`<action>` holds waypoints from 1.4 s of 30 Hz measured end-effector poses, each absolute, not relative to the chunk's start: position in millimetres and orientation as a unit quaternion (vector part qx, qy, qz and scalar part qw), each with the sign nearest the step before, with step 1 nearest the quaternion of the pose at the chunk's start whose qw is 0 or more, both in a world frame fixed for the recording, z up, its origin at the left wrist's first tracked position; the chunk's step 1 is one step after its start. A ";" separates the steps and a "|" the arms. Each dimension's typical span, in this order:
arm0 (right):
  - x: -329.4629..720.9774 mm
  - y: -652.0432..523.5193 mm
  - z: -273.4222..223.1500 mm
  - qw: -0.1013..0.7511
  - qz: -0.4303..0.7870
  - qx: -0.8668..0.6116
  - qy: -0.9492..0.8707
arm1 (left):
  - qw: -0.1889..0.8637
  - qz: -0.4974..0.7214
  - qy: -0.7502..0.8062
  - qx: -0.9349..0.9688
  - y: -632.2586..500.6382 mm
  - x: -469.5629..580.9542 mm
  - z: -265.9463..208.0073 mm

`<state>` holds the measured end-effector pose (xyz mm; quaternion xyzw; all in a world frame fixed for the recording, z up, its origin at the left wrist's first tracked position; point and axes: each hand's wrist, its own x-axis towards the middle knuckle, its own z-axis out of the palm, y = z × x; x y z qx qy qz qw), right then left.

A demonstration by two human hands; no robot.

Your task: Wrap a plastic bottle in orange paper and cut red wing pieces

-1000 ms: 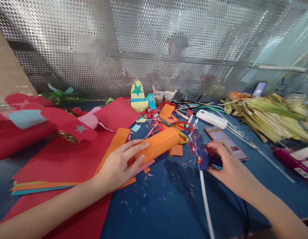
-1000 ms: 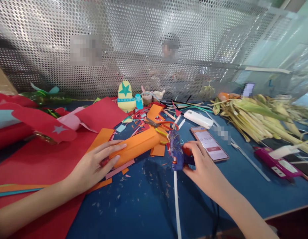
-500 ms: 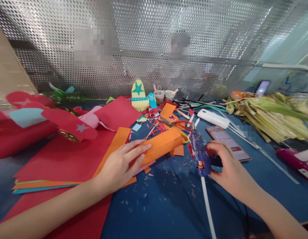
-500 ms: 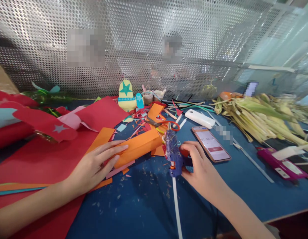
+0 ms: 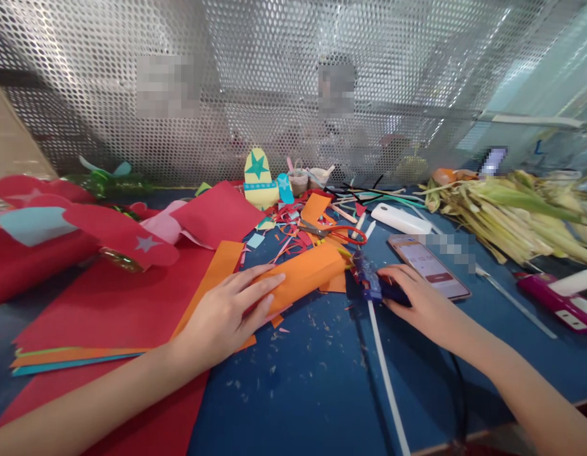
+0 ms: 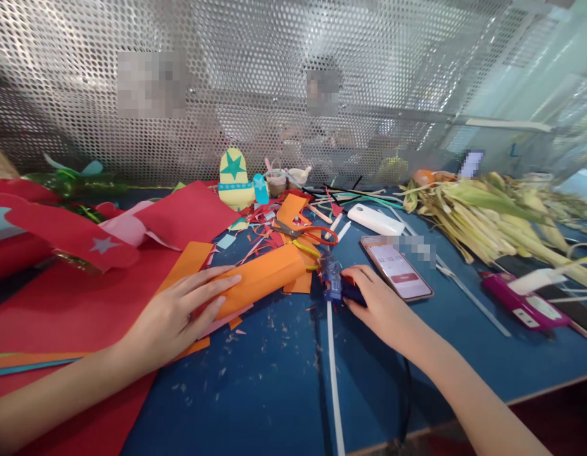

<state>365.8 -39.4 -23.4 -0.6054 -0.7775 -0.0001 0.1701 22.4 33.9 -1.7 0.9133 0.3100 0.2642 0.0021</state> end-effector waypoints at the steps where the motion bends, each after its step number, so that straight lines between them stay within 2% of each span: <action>1: 366.2 -41.5 -22.4 0.168 -0.016 -0.605 -0.779 | 0.001 0.266 0.309 0.913 34.2 22.4 -2.0; 6: 340.1 -62.2 -10.0 0.204 -0.105 -0.629 -0.743 | 0.004 0.265 0.311 0.912 35.4 21.5 -3.3; 10: 307.9 -72.8 -7.7 0.177 -0.146 -0.625 -0.746 | 0.011 0.265 0.314 0.912 35.2 22.1 -1.9; 26: 295.3 -73.0 -31.4 0.146 -0.189 -0.664 -0.708 | 0.018 0.272 0.300 0.914 37.6 19.8 -3.0; 35: 311.8 -111.1 -20.4 0.108 -0.128 -0.630 -0.758 | 0.048 0.282 0.297 0.911 39.4 16.0 -10.1; 42: 304.8 -114.0 -22.1 0.111 -0.139 -0.671 -0.720 | 0.058 0.272 0.319 0.906 41.2 12.7 -10.6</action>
